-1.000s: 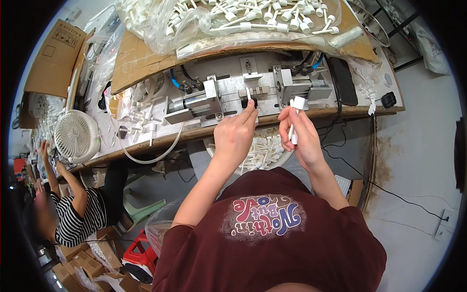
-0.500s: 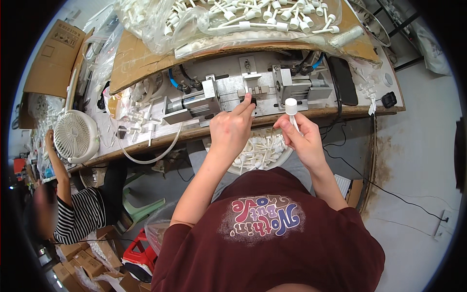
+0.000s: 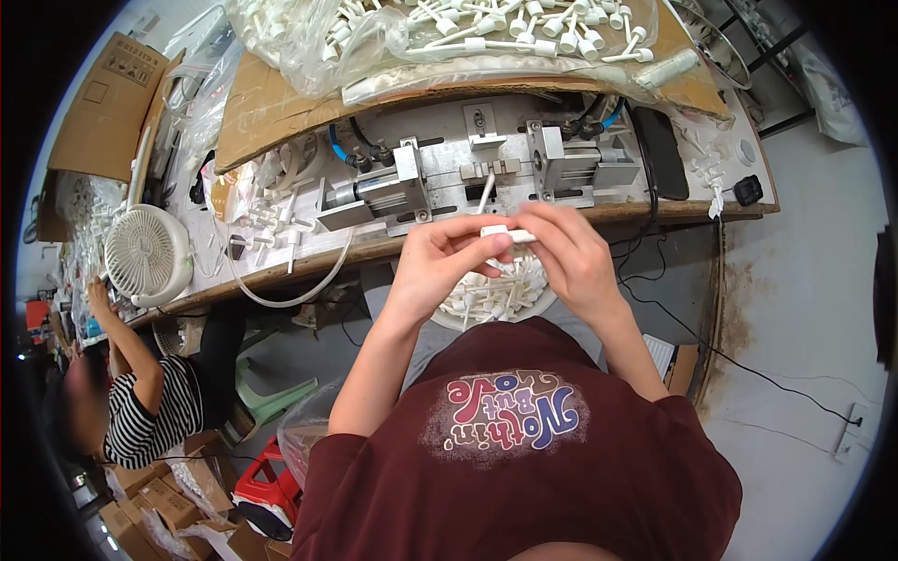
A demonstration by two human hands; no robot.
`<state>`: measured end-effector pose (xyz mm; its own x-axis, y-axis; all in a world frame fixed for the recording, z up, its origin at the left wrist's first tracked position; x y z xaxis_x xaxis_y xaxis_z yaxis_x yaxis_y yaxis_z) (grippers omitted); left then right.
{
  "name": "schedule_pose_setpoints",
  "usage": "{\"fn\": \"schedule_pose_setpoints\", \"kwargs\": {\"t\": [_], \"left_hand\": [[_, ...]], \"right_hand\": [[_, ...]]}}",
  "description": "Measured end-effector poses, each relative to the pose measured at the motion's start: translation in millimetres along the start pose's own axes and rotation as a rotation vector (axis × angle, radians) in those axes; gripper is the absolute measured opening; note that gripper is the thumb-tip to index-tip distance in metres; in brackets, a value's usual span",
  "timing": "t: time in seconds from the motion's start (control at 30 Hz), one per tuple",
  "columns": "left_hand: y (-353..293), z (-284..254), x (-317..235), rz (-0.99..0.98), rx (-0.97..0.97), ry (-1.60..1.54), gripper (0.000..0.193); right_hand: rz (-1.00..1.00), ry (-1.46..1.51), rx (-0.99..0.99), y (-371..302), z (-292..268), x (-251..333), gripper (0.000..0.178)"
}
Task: Assembling small white plastic components using a pneumatic assembly machine on a workbench.
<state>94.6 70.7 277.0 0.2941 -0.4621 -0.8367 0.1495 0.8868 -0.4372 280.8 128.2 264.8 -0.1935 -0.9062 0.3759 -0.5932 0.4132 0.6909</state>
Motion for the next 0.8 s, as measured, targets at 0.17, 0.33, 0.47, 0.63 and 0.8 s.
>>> {"fn": "schedule_pose_setpoints", "kwargs": {"t": [0.17,0.33,0.47,0.63,0.8], "left_hand": [[2.0,1.0,6.8,0.398,-0.379,0.416,0.035],[23.1,-1.9,27.4,0.675,-0.621,0.972,0.028],[33.3,-4.5,34.0,0.728,-0.702,1.243,0.024],[39.1,-4.7,21.4,0.716,-0.735,1.348,0.026],[39.9,-4.5,20.5,0.663,-0.733,1.355,0.026]], "right_hand": [[0.304,0.041,-0.059,-0.9,-14.3,-5.0,0.034],[0.41,0.265,-0.138,-1.8,-11.5,-4.3,0.029],[0.573,0.533,-0.121,-6.7,-8.1,2.5,0.025],[0.584,0.693,-0.25,-10.2,2.8,4.0,0.021],[0.563,0.575,-0.242,-4.3,-9.5,3.7,0.019]]}}
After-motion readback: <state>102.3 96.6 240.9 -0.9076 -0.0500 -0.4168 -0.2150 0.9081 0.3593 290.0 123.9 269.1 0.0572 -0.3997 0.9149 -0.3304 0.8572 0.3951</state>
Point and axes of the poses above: each hand's wrist, its own y-axis towards the middle knuckle, its own z-axis out of the palm, x = y × z, the point moved 1 cm from there along y, towards the middle knuckle, and after that the axes turned 14 degrees about -z, right-handed, at the moved point
